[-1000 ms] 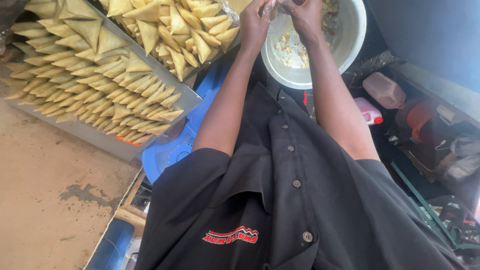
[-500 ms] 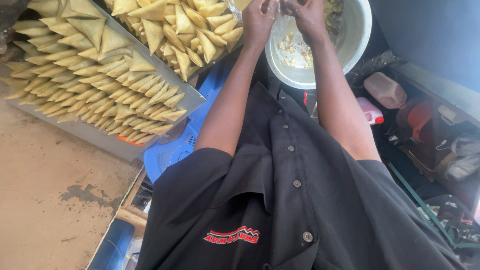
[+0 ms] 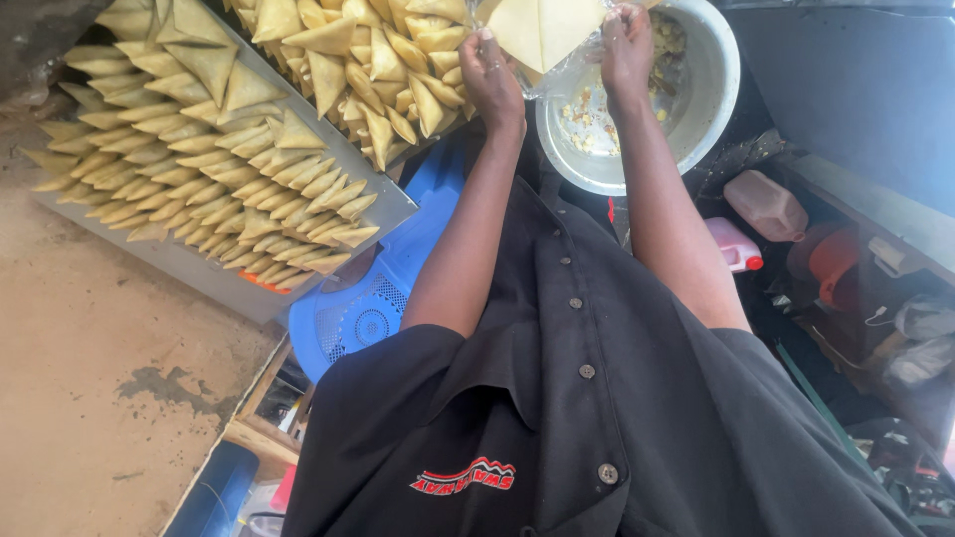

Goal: The person repeatedly folds triangular pastry wrappers, scoops a mixed filling from a bowl, and seals each samosa by hand. Completed samosas are placed in rows on a tray beside the workstation.

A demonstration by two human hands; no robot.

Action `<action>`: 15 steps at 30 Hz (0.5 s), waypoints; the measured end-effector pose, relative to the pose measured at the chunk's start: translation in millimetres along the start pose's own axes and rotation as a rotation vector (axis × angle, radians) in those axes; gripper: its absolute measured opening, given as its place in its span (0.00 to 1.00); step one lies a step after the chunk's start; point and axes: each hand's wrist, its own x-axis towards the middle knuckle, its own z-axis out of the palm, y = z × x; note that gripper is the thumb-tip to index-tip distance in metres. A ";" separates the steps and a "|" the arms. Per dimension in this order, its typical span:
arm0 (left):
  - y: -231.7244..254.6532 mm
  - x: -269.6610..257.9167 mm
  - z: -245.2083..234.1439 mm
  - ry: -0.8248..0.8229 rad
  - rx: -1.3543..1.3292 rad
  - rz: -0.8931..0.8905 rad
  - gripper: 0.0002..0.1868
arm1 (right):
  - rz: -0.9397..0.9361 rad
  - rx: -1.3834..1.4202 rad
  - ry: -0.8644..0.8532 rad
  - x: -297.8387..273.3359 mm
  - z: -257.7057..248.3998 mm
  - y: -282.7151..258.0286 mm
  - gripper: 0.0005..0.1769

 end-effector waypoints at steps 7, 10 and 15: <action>38.9 -11.3 -19.2 0.146 -0.231 -0.006 0.26 | 0.039 -0.148 0.207 11.5 11.2 -7.3 0.10; 54.0 -17.2 -30.4 0.255 -0.192 0.023 0.28 | -0.080 -0.298 0.259 21.5 1.1 8.7 0.09; 94.4 -29.0 -64.3 0.345 -0.274 0.180 0.24 | -0.280 -0.502 0.228 36.3 -12.3 24.8 0.14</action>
